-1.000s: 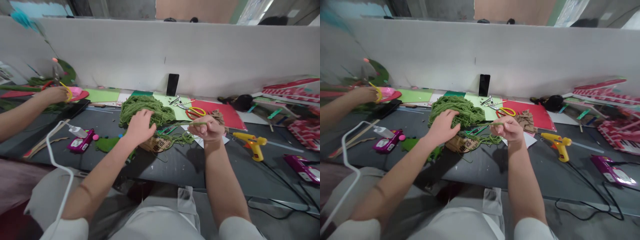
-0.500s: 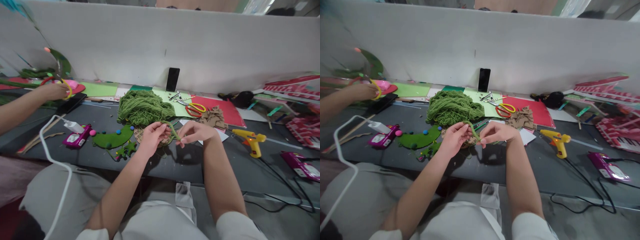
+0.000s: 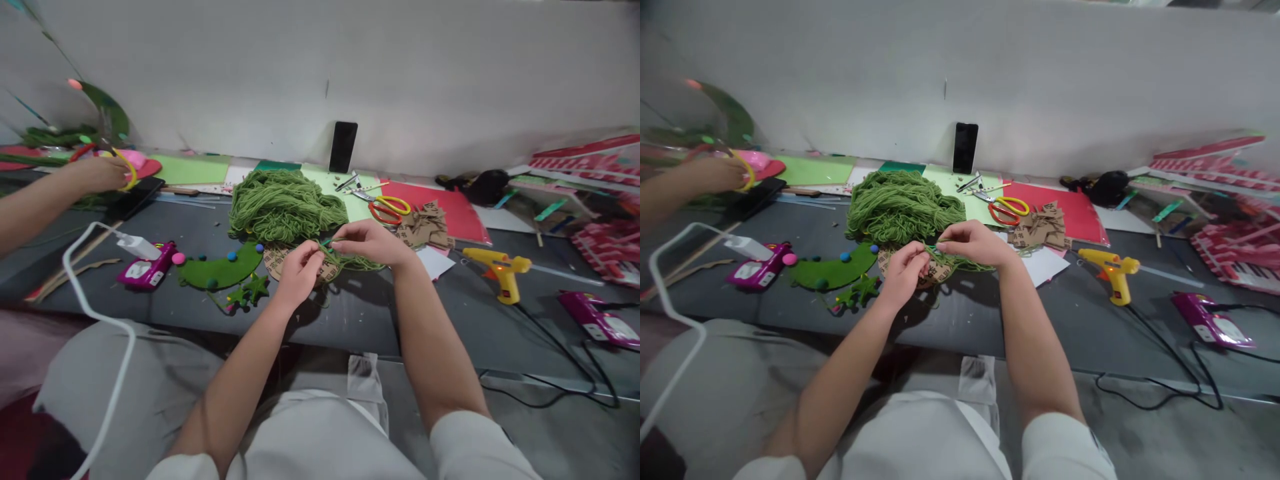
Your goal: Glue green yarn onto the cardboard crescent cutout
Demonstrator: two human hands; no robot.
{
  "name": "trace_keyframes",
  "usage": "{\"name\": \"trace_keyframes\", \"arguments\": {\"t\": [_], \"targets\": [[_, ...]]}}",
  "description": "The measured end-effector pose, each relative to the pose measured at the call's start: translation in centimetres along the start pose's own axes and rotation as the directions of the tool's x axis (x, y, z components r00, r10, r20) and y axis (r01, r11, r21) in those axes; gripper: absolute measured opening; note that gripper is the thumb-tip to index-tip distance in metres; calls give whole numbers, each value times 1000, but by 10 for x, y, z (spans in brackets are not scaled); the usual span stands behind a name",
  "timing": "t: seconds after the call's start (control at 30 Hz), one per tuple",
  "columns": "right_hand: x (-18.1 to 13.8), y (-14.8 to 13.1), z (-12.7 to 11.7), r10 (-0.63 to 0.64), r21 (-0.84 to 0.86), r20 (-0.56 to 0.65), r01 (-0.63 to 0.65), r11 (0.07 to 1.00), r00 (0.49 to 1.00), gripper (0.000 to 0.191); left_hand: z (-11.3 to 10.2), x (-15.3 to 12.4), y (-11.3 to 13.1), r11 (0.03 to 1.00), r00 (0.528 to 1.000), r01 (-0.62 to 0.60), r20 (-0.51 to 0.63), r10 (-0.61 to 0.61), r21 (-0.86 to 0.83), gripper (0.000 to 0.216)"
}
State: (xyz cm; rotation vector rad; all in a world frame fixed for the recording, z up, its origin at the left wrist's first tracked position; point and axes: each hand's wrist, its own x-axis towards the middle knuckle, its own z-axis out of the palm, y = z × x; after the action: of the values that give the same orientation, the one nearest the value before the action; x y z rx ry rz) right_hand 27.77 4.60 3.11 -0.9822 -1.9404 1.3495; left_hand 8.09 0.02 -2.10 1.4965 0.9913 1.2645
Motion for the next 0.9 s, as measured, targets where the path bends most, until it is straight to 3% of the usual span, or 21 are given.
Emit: {"name": "trace_keyframes", "arguments": {"t": [0.2,0.27,0.33,0.47,0.57,0.7,0.9], "targets": [[-11,7,-18,198,-222,109,-170,960,974,29,-2,0,4,994,994,-8,-114,-5,-109,23],[-11,7,-17,146,-268,-23,-147,952,989,27,-2,-1,4,995,993,-3,-119,-9,-104,22],[-9,3,-9,-5,-234,-138,-28,972,990,38,-1,-2,3,997,994,4,-108,-13,-81,22],[-3,-8,9,-201,-155,-135,180,971,970,40,-1,-4,0,998,993,29,-114,-35,-56,21],[1,-10,17,-181,-184,-123,156,970,976,39,-2,-4,-2,998,993,31,-109,-37,-58,21],[3,-8,20,-85,-107,-10,83,991,996,31,-3,-3,-3,998,994,15,-106,-22,-67,22],[5,-2,17,-68,40,-69,71,997,995,29,-4,-2,0,997,988,9,-152,-21,-82,18]]}}
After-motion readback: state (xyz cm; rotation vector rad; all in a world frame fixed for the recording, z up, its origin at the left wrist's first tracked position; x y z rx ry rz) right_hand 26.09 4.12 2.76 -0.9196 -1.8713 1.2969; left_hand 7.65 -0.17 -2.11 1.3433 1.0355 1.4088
